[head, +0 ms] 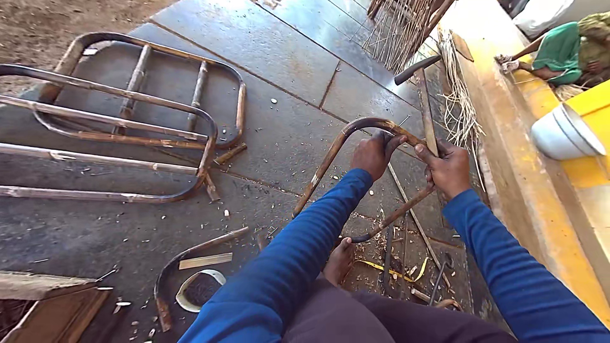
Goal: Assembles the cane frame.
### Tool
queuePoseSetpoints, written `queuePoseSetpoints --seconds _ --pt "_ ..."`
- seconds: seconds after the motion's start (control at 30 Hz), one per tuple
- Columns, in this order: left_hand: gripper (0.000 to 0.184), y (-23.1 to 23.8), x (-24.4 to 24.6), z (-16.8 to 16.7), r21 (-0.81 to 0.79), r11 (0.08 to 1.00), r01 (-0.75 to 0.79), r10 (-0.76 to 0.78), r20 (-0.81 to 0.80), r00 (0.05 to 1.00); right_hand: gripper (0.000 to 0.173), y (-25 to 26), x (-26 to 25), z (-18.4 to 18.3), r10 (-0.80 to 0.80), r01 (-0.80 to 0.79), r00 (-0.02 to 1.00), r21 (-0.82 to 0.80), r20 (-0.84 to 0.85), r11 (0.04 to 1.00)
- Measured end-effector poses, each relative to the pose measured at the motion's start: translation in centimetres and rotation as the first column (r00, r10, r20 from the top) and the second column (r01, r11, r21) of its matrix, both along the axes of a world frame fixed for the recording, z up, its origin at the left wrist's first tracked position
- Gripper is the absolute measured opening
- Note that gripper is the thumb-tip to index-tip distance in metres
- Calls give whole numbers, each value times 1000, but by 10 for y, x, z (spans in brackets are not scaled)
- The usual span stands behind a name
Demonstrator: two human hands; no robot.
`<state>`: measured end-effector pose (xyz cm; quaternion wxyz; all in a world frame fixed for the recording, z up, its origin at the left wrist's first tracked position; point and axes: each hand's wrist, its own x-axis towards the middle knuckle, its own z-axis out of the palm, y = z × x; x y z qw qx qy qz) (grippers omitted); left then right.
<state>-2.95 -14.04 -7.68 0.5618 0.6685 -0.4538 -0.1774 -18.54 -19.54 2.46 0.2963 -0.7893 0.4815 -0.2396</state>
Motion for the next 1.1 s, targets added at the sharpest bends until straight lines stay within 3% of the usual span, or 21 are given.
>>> queuePoseSetpoints --seconds 1.1 --pt "53 2 1 -3 -122 992 25 -23 18 1000 33 -4 -2 3 35 -36 998 -20 -44 999"
